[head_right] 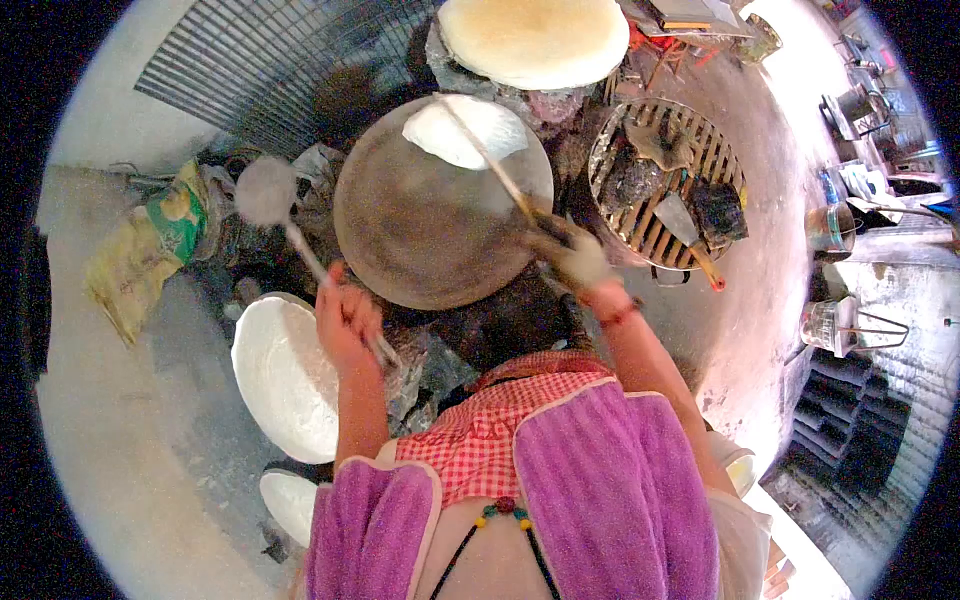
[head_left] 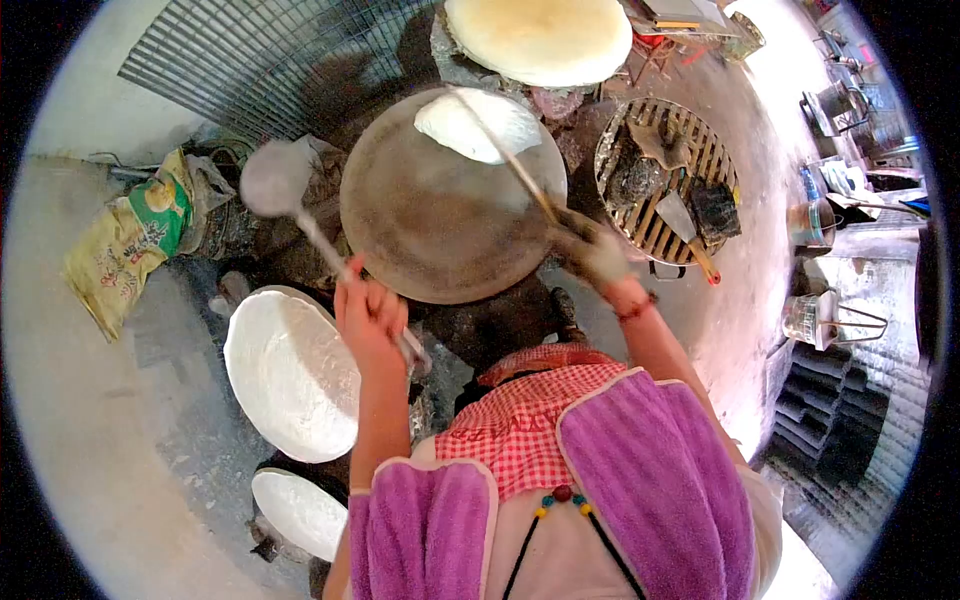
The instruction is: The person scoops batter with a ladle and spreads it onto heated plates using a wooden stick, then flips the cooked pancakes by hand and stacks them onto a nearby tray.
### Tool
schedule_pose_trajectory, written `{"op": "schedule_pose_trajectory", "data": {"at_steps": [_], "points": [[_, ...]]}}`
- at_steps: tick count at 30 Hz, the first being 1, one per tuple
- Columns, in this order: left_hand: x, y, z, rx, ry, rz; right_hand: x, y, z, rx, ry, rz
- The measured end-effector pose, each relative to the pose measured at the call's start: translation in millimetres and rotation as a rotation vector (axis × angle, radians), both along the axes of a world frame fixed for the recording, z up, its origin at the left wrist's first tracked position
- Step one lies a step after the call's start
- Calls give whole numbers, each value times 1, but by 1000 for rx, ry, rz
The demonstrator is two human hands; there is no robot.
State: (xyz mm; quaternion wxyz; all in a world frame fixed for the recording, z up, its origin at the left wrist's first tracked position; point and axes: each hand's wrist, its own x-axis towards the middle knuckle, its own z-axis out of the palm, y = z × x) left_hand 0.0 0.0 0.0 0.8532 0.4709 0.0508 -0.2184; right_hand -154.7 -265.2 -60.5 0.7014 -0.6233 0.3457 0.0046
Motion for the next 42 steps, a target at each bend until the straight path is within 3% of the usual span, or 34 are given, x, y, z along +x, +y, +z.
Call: {"op": "schedule_pose_trajectory", "data": {"at_steps": [1, 2, 4, 6, 7, 8, 10, 11, 13, 15, 17, 18, 19, 21, 22, 25, 26, 28, 29, 31, 32, 33, 35, 36, 37, 39, 40, 41, 42], "points": [[-12, 15, -1, 17, -52, -8, -11, -4, 14, -39, -39, -116], [-28, 33, -2, 39, -77, 38, -16, -8, -10, -59, -54, -111], [-44, 77, 13, 110, -17, 82, -31, 26, -61, -346, -430, -180], [-51, 87, 12, 292, 54, 256, 9, 53, -29, -348, -255, -119], [-48, 93, 6, 285, 60, 264, 28, 58, -12, -347, -90, -50], [-41, 101, -2, 280, 42, 307, 37, 51, -6, -352, -94, -38], [-36, 105, -1, 252, 25, 419, 46, 35, 11, -183, 180, 92], [-36, 110, 7, 240, 24, 422, 37, 30, 26, 7, 65, -54], [-43, 120, 23, 251, -84, 504, 15, 16, 2, 213, -304, -226], [-44, 133, 19, 259, -141, 504, 20, 21, -24, 116, -226, -260], [-42, 145, 2, 252, -154, 406, 44, 48, -40, -155, -199, -47], [-41, 143, 3, 287, -134, 390, 55, 57, 5, -315, 53, 74], [-45, 141, 4, 291, -122, 392, 51, 51, 1, -314, 64, 79], [-49, 133, 10, 293, -132, 467, 44, 27, -5, -81, 44, 99], [-54, 129, 13, 286, -137, 539, 33, 18, 17, -60, 5, 88], [-71, 125, 13, 326, -230, 553, 28, 3, -7, 188, -289, -199], [-75, 118, 13, 336, -240, 553, 35, 8, -14, 203, -285, -196], [-77, 107, 3, 341, -245, 544, 60, 15, -21, -29, -83, 93], [-82, 103, 4, 335, -237, 538, 61, 13, -26, -8, -82, 92], [-90, 85, 18, 307, -239, 558, 70, -1, -25, -751, -13, 575], [-94, 75, 25, 311, -248, 586, 60, -13, -18, -335, 57, 357], [-97, 67, 31, 318, -256, 620, 51, -26, 3, -12, -39, 301], [-105, 58, 35, 341, -250, 670, 43, -62, -24, 18, -142, 114], [-110, 54, 33, 344, -270, 685, 51, -49, 16, 283, -231, -43], [-116, 53, 31, 362, -287, 678, 62, -45, 0, 320, -222, -53], [-128, 38, 37, 355, -243, 656, 82, -45, -27, 21, -13, 367], [-133, 34, 39, 351, -230, 655, 92, -34, -11, -294, 103, 475], [-135, 28, 42, 337, -221, 662, 104, -29, -33, -684, 100, 649], [-136, 22, 49, 328, -242, 682, 101, -34, -14, -600, 22, 656]]}}
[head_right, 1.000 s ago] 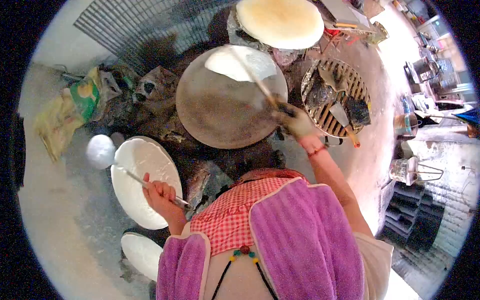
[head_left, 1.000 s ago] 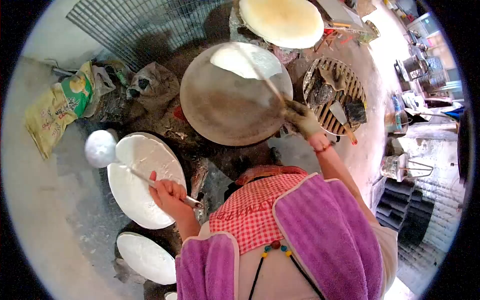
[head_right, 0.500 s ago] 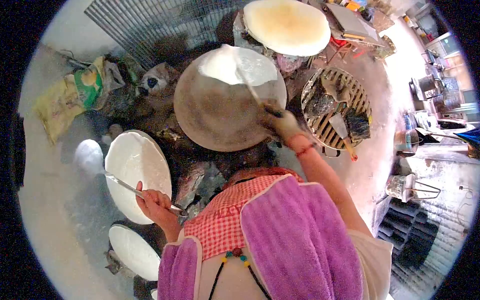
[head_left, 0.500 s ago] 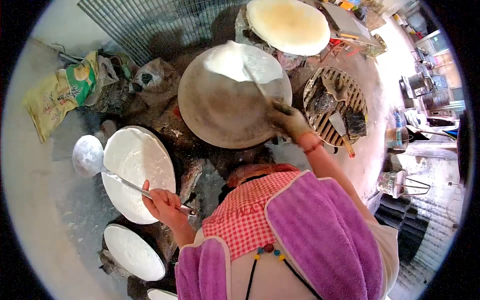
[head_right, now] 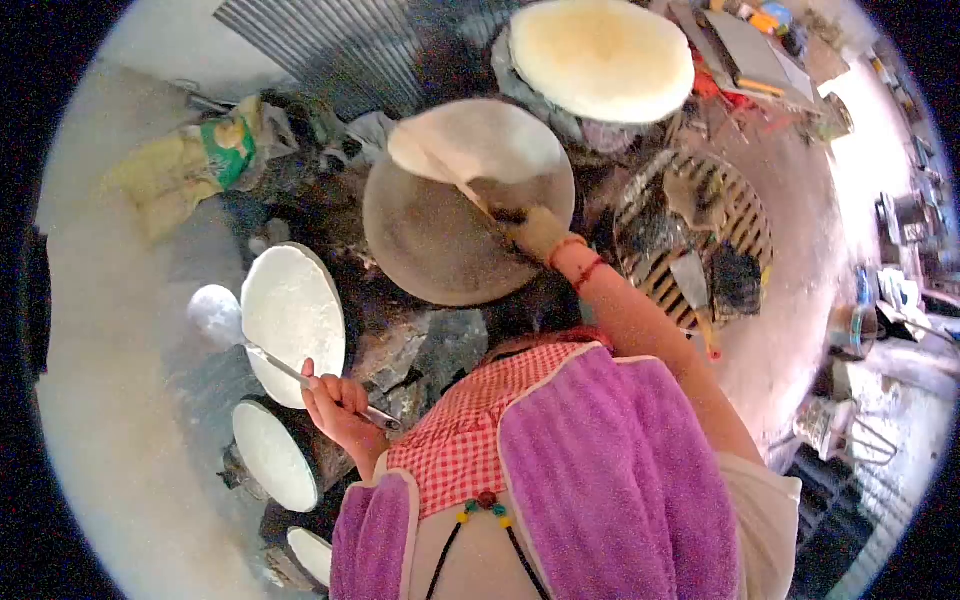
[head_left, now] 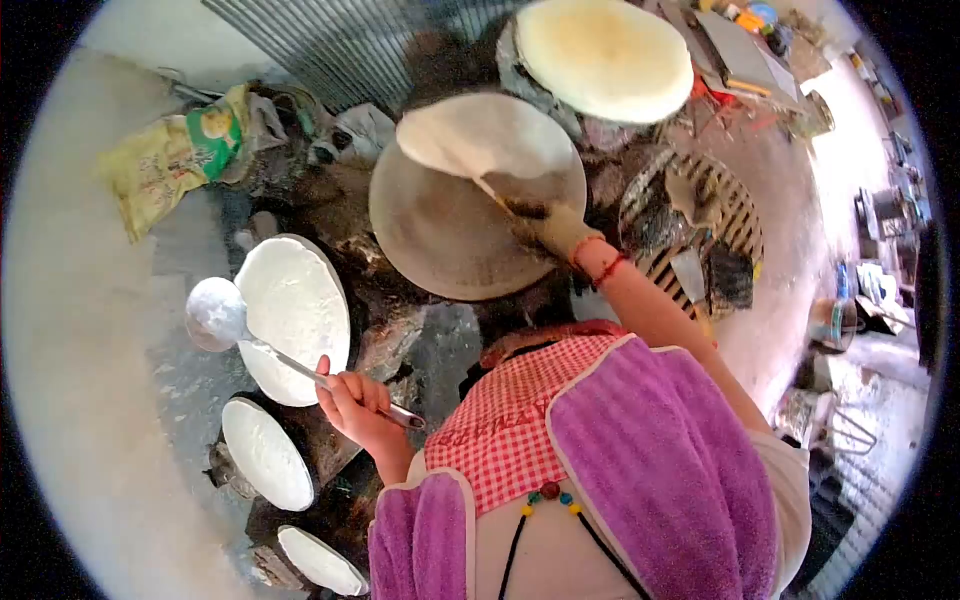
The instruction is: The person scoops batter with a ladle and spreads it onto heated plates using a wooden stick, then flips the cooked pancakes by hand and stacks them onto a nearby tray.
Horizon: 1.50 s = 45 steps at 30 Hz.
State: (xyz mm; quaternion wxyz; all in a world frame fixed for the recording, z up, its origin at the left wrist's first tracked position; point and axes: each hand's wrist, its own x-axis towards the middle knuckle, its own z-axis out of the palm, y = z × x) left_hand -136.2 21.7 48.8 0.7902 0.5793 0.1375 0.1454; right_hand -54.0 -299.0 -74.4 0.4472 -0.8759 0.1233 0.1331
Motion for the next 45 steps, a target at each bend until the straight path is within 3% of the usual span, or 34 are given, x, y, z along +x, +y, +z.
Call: {"op": "schedule_pose_trajectory", "data": {"at_steps": [3, 5, 8, 11, 14, 17, 19, 21, 23, 24, 25, 27, 29, 31, 33, 35, 36, 38, 39, 41, 42, 44, 45], "points": [[-10, -9, 11, -33, 34, 152, -25, -42, 14, 448, 105, -116], [-15, 0, 11, -47, 31, 165, -23, -72, 2, 260, -67, -180], [-30, -3, 12, -23, 68, 164, 4, -70, -45, 558, -17, -220], [-28, -11, 15, -67, 35, 122, 36, -24, -33, -19, -83, 138], [-16, -7, 13, 8, 45, 219, 0, -24, 46, 13, -33, 169], [-14, -4, 24, -107, -24, 190, -2, -94, -11, 142, -138, 209], [-19, 7, 10, -63, -65, 110, 21, -99, 12, 317, 136, -80], [-19, -5, 16, 55, 51, 222, 38, -69, 10, 451, 65, 4], [-20, 2, 8, 24, 65, 205, 58, -36, 26, 48, 82, 402], [-17, 4, 7, -1, 63, 179, 57, -22, 53, -161, 154, 503], [-14, 8, 5, -27, 60, 153, 52, -24, 48, -174, 148, 505], [-10, 13, 4, -46, 43, 162, 38, -41, 23, -337, -186, 683], [-6, 13, 7, -31, 82, 219, 33, -69, 47, -222, -50, 671], [-5, 15, 3, -33, 130, 247, 44, -98, 41, -339, -265, 456], [-8, 20, -1, -6, 186, 223, 66, -92, 39, -186, -93, 223], [-6, 24, -6, -23, 193, 188, 75, -75, 14, -102, -113, 266], [-2, 22, -6, -54, 207, 173, 74, -65, -2, -146, -183, 394], [7, 21, -3, -54, 237, 157, 60, -45, 22, -378, -294, 601], [12, 23, -2, -61, 236, 154, 47, -47, 39, -386, -294, 601], [16, 26, -2, -58, 253, 77, 30, -60, 53, -105, -116, 442], [19, 25, 0, -20, 299, 65, 33, -66, 48, -111, -109, 456], [24, 26, -5, 83, 368, 35, 37, -72, 28, 20, -174, 52], [27, 27, -8, 189, 428, -7, 49, -68, 31, -57, 46, 58]]}}
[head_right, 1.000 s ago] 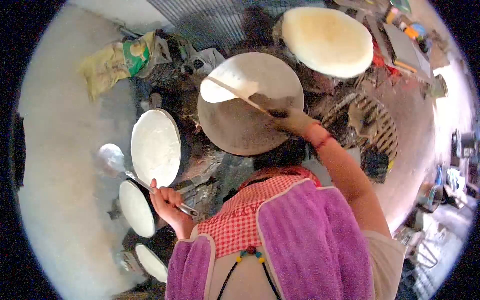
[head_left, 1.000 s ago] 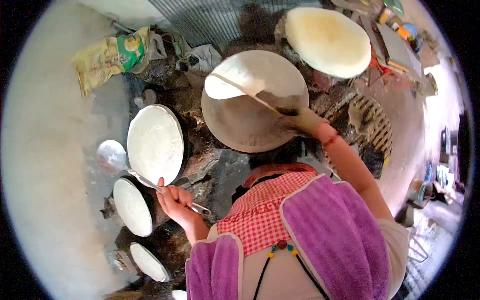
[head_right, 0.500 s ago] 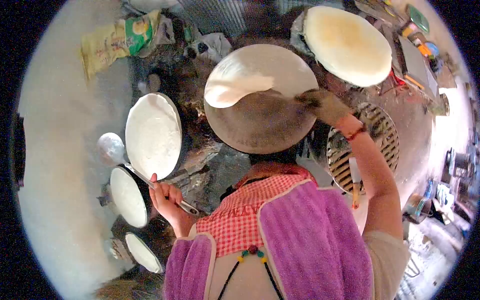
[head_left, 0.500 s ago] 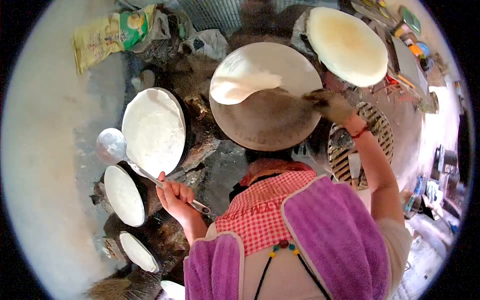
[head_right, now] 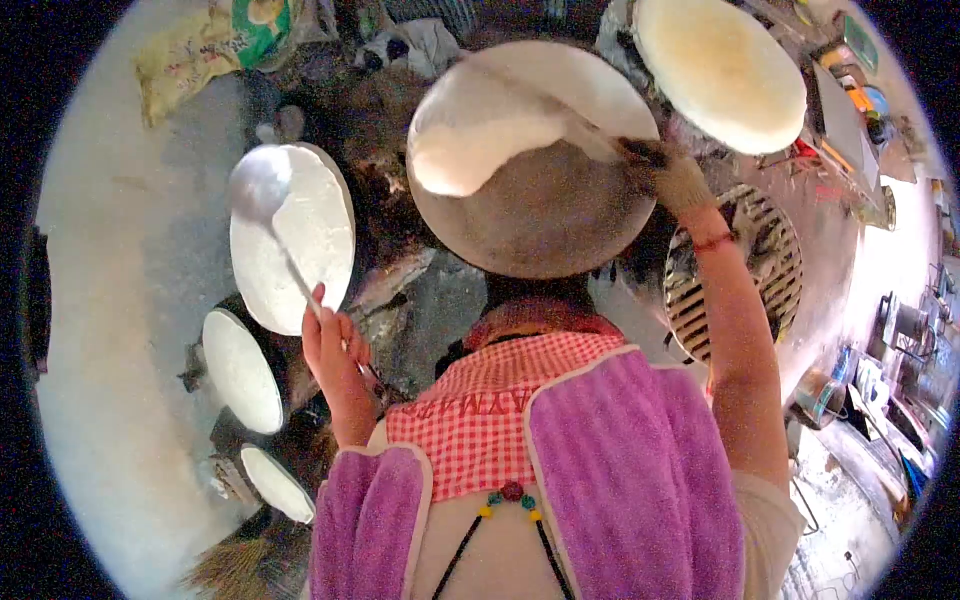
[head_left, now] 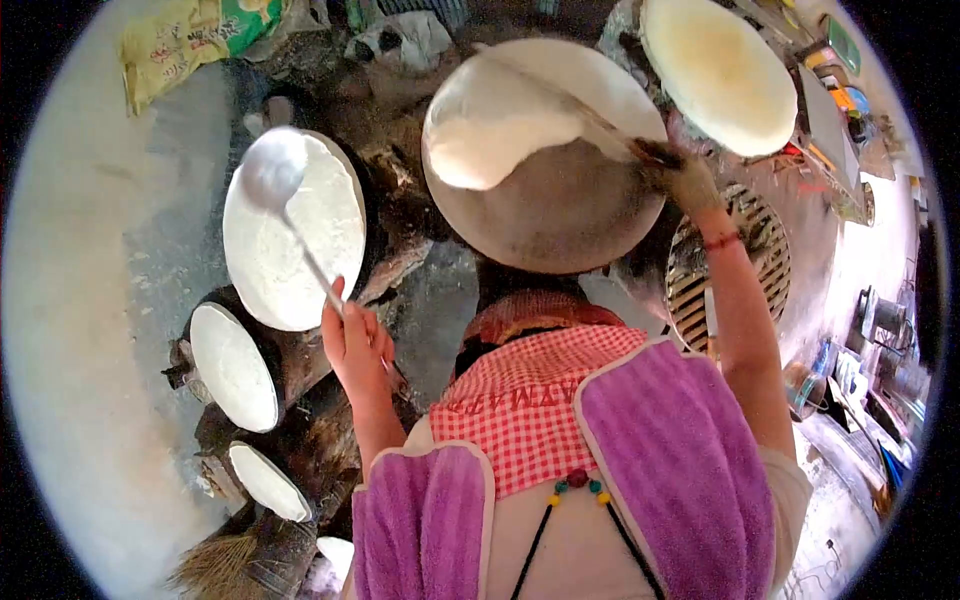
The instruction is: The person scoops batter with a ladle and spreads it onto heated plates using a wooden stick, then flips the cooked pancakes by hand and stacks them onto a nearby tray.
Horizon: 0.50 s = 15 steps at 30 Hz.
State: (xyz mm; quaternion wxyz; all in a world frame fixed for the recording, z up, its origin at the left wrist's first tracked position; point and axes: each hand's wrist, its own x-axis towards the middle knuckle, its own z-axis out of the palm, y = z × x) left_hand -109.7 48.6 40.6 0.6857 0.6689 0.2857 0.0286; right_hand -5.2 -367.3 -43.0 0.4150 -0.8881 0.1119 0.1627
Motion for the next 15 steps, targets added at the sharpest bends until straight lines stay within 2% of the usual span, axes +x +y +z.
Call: {"op": "schedule_pose_trajectory", "data": {"at_steps": [1, 2, 4, 6, 8, 9, 10, 12, 14, 15], "points": [[5, 1, -6, 113, 48, -41, 4, 4, -15, -44, -133, 155], [5, 11, -12, 230, 96, -191, 3, 9, -28, -91, -277, 310], [8, 28, -45, 643, 19, -345, -21, 23, -32, -178, -245, 309], [-2, 24, -42, 708, -53, -400, -46, 19, -14, -280, -228, 306], [-8, 14, -30, 775, -108, -443, -74, -4, 3, -136, -232, 374], [-10, 7, -20, 823, -36, -473, -80, -12, -3, 80, 12, 57], [-15, 3, -15, 875, 45, -511, -82, -16, -10, 85, 18, 60], [-17, -2, -23, 916, 28, -531, -70, -16, -21, 337, -36, -155], [-19, -7, -32, 965, -40, -529, -58, 14, -20, 280, -51, -62], [-24, -6, -38, 1008, -60, -546, -57, 28, -16, 126, -71, 69]]}}
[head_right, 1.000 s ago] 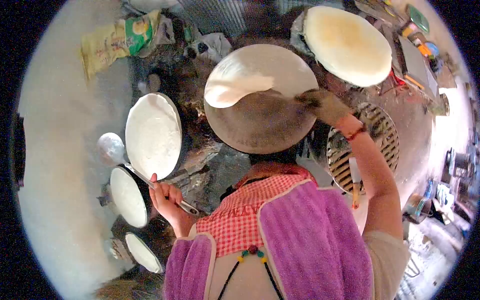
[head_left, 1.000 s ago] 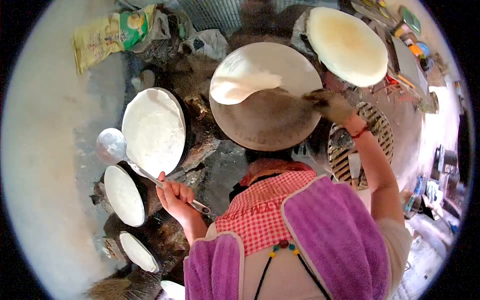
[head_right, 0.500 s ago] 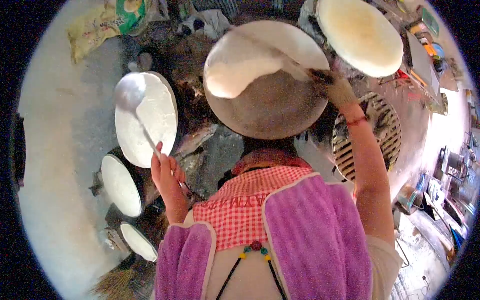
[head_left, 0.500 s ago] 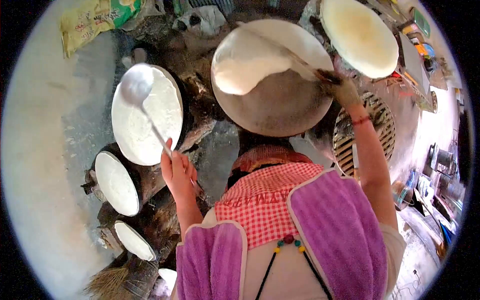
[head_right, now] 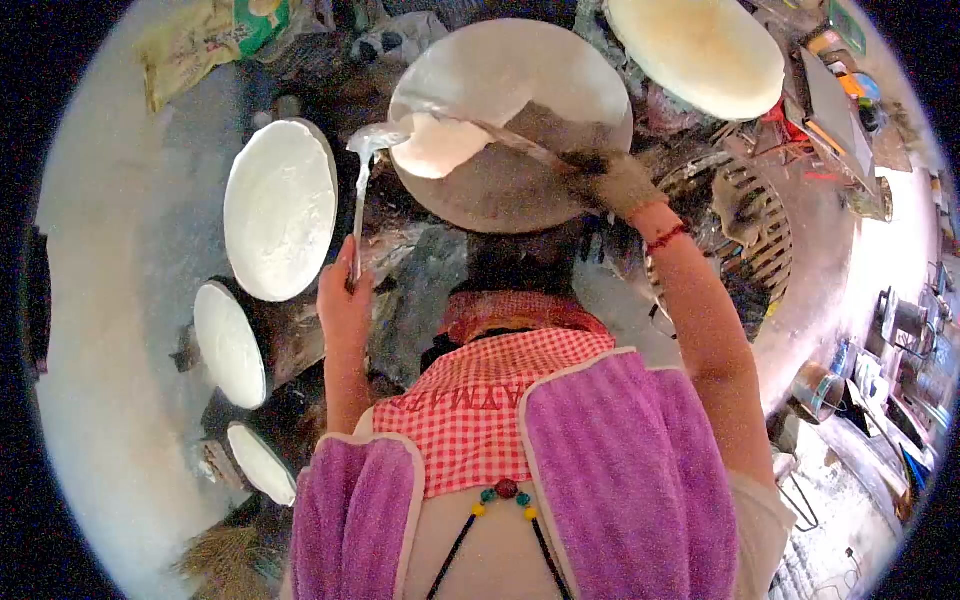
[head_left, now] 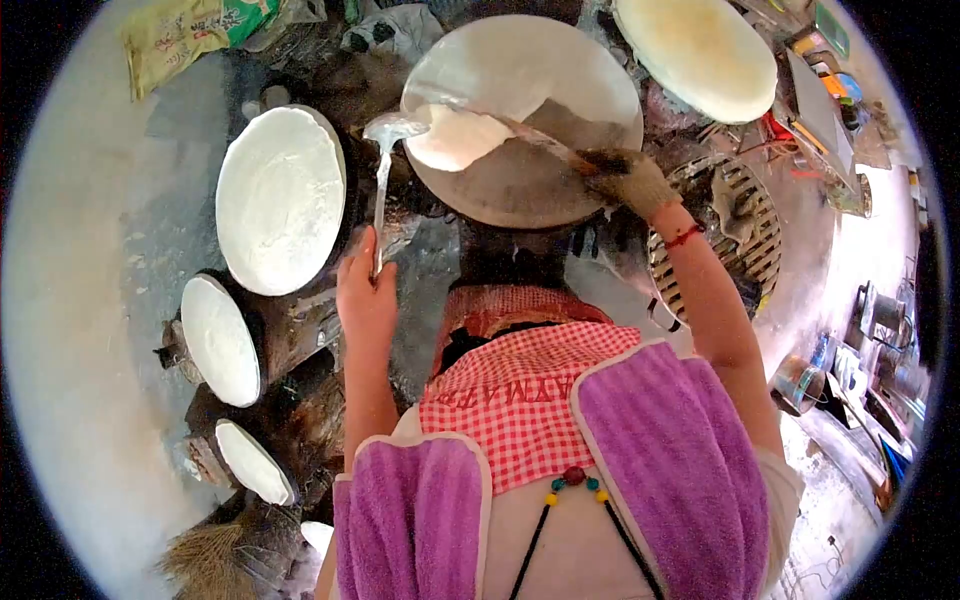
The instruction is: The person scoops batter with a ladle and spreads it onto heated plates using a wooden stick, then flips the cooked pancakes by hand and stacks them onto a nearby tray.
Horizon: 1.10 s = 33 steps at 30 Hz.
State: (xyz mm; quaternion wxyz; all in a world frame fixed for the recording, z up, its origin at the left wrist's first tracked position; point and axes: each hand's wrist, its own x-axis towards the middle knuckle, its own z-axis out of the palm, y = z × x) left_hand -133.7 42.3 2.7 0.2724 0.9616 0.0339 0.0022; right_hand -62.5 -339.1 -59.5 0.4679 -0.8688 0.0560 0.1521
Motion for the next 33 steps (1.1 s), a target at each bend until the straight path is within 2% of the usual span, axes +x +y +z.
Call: {"op": "schedule_pose_trajectory", "data": {"at_steps": [1, 3, 5, 7, 9, 11, 12, 13, 14, 15, 16, 17, 18, 19, 20, 21, 22, 23, 25, 26, 28, 31, 33], "points": [[-9, 1, -1, 10, 7, -3, -6, 9, 2, -156, -27, 116], [-23, 0, -4, -64, 53, -23, -28, 12, 7, -59, -47, 136], [-38, 7, -4, -65, 110, -12, -58, 1, 12, -192, 2, 172], [-50, 18, -2, -94, 161, -114, -104, -4, 3, 155, 309, -104], [-50, 22, 3, -142, 140, -187, -158, 5, -8, -235, 33, -51], [-44, 25, 5, -247, 232, -298, -204, 28, -48, -160, -209, -265], [-37, 32, -9, -250, 234, -378, -224, 36, -90, -163, -210, -268], [-23, 35, -20, -245, 246, -383, -249, 47, -136, -98, -43, -352], [-10, 34, -32, -281, 190, -477, -268, 58, -157, -39, 131, -430], [-7, 37, -39, -328, 129, -561, -256, 101, -139, 382, 117, -814], [-10, 43, -32, -345, 141, -559, -239, 128, -118, 448, 148, -925], [-7, 43, -14, -612, 352, -405, -214, 147, -97, 515, 160, -1044], [-2, 43, 2, -869, 566, -248, -187, 167, -75, 562, 65, -1049], [-6, 48, 16, -1122, 563, -171, -160, 186, -60, 609, -32, -1051], [-11, 58, 26, -1371, 555, -85, -135, 201, -57, 595, -32, -935], [-11, 66, 30, -1370, 458, -70, -106, 221, -61, 534, -88, -799], [-12, 76, 32, -1365, 365, -43, -80, 248, -41, 788, 82, -763], [-11, 85, 37, -1419, 375, 43, -60, 275, -19, 929, 108, -737], [-8, 109, 39, -1488, 383, 135, -6, 304, -97, 841, 178, -679], [-12, 126, 38, -1477, 328, 163, -3, 311, -97, 830, 180, -676], [-25, 151, 37, -1461, 281, 196, -6, 326, -85, 990, 237, -802], [-42, 179, 33, -1399, 237, 330, -65, 310, -46, 1033, 325, -841], [-51, 192, 28, -1456, 250, 380, -105, 291, -37, 908, 366, -904]]}}
